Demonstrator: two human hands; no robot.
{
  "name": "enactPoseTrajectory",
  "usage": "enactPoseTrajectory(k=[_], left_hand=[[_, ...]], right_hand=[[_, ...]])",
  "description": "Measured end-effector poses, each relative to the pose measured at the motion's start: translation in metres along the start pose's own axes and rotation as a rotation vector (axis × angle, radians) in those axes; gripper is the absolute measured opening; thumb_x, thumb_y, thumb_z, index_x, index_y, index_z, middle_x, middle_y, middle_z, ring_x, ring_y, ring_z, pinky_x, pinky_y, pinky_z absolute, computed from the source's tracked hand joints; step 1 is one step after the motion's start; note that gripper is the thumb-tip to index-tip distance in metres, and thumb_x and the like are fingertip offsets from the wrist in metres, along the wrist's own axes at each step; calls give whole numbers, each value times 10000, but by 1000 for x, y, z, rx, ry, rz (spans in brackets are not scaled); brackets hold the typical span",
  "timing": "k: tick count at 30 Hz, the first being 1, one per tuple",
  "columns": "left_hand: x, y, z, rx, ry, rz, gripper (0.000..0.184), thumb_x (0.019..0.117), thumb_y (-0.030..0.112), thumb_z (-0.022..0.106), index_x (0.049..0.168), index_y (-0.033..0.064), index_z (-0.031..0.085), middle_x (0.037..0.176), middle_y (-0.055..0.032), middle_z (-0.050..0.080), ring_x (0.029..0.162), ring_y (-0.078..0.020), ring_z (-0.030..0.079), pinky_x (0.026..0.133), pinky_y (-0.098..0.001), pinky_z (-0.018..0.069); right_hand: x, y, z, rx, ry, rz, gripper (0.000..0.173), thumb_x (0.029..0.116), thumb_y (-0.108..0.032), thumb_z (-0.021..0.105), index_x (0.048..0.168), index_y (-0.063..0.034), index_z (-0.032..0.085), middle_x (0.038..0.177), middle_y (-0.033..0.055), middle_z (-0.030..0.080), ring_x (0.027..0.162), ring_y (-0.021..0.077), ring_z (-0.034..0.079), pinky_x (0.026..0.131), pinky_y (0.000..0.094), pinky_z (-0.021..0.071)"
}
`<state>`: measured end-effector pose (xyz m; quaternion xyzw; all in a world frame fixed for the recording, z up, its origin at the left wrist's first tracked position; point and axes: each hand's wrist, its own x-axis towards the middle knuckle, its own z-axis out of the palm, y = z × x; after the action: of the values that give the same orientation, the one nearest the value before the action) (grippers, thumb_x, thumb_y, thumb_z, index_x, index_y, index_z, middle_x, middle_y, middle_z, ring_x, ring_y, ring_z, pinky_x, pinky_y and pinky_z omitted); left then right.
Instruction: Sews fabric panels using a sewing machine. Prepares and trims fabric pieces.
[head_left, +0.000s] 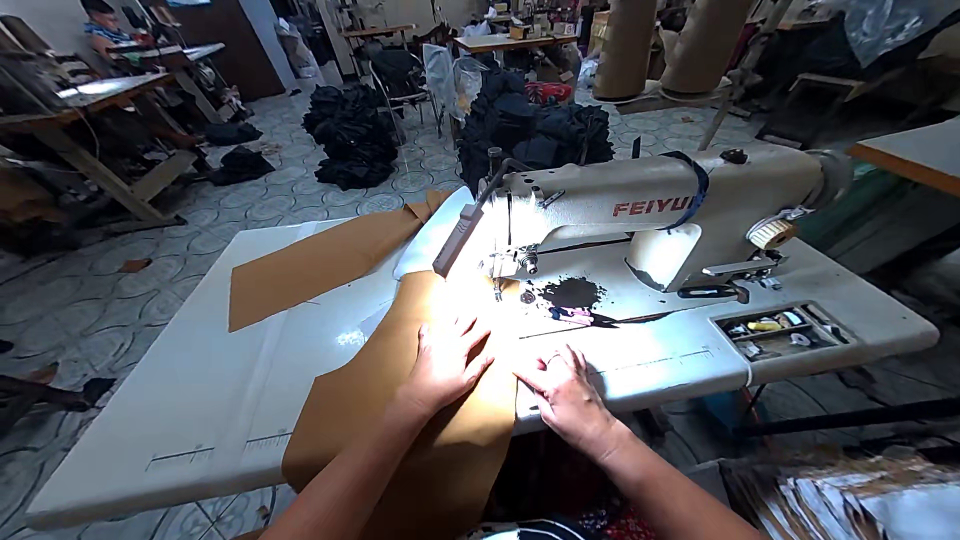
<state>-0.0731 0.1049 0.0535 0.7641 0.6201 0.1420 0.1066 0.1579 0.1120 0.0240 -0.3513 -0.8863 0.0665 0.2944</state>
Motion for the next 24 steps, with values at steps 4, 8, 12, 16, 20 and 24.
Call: enactPoseTrajectory(k=[4,8,12,16,20,24], left_hand=[[-23,34,19,73,289,136,354,978,379,569,1122,120,763,1258,-86,720,1218,-332,654,1006,-663,445],[-48,57,42,60,360,86,420,933,370,579,1190,92,760,1276,-94,721,1198,-334,673,972,-654,471],[-42,51,46,44,410,79,349,918,274,555,1140,126,780,1257,-63,732,1174,-305,687,941,-631,490],[-21,42,40,42,405,83,348,842,114,588,1127,123,787,1215,-75,743,1140,-322,694,921,-617,501],[2,32,28,53,268,9,386,892,-8,575,1196,127,771,1286,-85,717,1211,-355,655,971,-638,460],[28,15,26,35,280,31,360,927,-10,546,1173,117,777,1237,-103,727,1155,-358,666,942,-619,471]], right_hand=[[3,2,-1,16,-7,-3,371,842,-56,640,1149,-190,799,991,172,724,1058,420,662,988,662,447],[3,4,0,-2,30,-33,379,817,-80,631,1130,-201,807,961,146,731,1028,406,675,958,647,467],[9,7,0,-5,5,-27,368,836,-77,643,1138,-209,806,999,159,744,1080,435,671,976,671,458],[29,14,-2,-11,-133,33,360,915,-132,606,1216,-230,776,1179,197,710,1248,432,586,1090,628,381],[60,16,-9,-13,-323,125,349,1000,-220,539,1291,-178,729,1378,185,627,1388,408,470,1158,607,288],[89,19,-4,-66,-397,188,370,976,-101,550,1296,-169,721,1355,171,626,1354,376,482,1144,560,305]])
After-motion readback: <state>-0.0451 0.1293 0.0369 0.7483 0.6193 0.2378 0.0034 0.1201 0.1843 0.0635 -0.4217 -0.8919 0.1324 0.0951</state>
